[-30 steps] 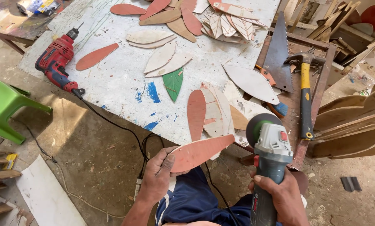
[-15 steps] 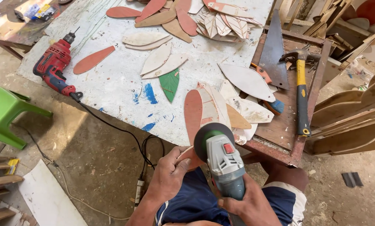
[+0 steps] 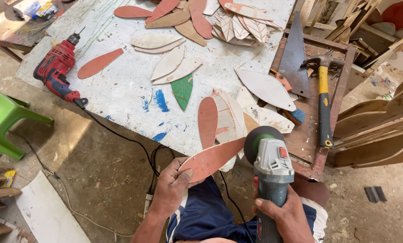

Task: Sanding the edges of leaf-shaped wooden cutouts using an angle grinder

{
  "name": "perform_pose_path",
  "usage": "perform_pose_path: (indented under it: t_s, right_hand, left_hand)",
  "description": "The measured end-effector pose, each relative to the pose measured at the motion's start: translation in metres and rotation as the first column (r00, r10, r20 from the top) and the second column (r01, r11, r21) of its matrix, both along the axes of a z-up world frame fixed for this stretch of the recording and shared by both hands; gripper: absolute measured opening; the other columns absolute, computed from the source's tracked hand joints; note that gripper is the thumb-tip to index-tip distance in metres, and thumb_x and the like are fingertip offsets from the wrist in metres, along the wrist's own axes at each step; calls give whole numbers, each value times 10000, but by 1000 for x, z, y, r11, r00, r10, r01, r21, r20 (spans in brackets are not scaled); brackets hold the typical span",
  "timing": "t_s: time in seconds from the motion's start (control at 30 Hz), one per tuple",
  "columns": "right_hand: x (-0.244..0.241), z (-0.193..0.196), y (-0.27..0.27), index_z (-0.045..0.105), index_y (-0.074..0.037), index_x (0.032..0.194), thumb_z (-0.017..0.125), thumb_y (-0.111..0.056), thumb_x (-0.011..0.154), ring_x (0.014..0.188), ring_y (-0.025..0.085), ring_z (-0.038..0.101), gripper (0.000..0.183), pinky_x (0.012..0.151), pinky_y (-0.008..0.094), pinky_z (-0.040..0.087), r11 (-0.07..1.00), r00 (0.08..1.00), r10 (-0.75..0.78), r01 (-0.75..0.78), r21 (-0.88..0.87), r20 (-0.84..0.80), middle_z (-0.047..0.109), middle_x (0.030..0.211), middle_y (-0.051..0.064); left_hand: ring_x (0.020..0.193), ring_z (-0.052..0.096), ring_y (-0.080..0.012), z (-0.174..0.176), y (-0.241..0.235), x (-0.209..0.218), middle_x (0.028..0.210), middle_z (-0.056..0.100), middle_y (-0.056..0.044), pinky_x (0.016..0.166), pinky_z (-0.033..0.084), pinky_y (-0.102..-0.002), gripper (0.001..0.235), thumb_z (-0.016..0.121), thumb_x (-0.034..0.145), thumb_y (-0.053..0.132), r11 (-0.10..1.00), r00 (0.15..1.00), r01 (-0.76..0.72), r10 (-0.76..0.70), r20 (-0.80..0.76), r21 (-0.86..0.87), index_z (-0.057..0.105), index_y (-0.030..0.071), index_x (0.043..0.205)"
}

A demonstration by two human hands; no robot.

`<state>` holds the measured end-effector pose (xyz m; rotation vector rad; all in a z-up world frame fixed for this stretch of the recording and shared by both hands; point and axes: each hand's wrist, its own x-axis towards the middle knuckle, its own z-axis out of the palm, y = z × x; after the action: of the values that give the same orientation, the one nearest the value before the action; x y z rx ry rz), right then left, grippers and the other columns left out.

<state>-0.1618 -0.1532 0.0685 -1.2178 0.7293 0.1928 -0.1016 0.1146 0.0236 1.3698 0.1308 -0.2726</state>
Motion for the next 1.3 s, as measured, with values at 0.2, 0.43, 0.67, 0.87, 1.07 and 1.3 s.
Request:
perform_pose_path:
  t_s: [0.2, 0.43, 0.67, 0.87, 1.07, 1.3]
  right_hand:
    - [5, 13, 0, 693, 62, 1118, 768, 62, 667, 599, 325, 608, 456, 572, 439, 494, 978, 985, 119, -138, -156, -124, 736, 717, 279]
    - [4, -3, -8, 675, 108, 1247, 695, 114, 717, 615, 406, 607, 531, 612, 464, 495, 995, 996, -84, 82, -50, -37, 697, 928, 312]
    - [4, 16, 0, 743, 39, 1211, 765, 70, 624, 663, 301, 641, 588, 659, 403, 522, 983, 989, 111, -124, -138, -97, 765, 834, 242]
    - [6, -1, -8, 705, 72, 1255, 724, 96, 700, 609, 364, 620, 556, 592, 435, 500, 994, 998, -8, 2, -111, -58, 709, 865, 286]
    - [2, -16, -15, 650, 69, 1353, 713, 96, 764, 703, 486, 640, 594, 690, 543, 526, 997, 990, -58, 50, -63, -132, 692, 964, 384]
    - [-5, -34, -18, 631, 113, 1358, 691, 126, 746, 662, 516, 586, 615, 644, 562, 479, 992, 993, -107, 110, 57, -53, 638, 919, 392]
  left_hand:
    - [1020, 759, -330, 8, -1, -1, 1100, 731, -195, 902, 688, -499, 365, 639, 930, 137, 996, 1000, 1, 2, 27, -92, 622, -36, 1251]
    - [797, 727, -290, -16, 11, -6, 969, 680, -156, 776, 690, -472, 435, 669, 906, 167, 984, 997, -71, 75, 17, -164, 627, -57, 1277]
    - [768, 742, -336, -22, 2, -3, 923, 673, -176, 656, 575, -399, 482, 684, 891, 223, 978, 997, -76, 76, -7, -194, 607, -73, 1264]
    - [740, 658, -237, -10, 18, 0, 970, 714, -138, 549, 579, -388, 376, 582, 974, 190, 957, 960, -174, 112, 257, 233, 582, 63, 1328]
    - [1533, 294, -415, -28, -4, 23, 1641, 301, -111, 1254, 301, -528, 815, 551, 873, -172, 672, 551, -288, -466, 692, 682, 322, 214, 1553]
    - [1461, 497, -353, -6, -9, 33, 1474, 595, -169, 1191, 449, -536, 478, 517, 936, 153, 812, 733, -257, -189, 653, 524, 559, 64, 1404]
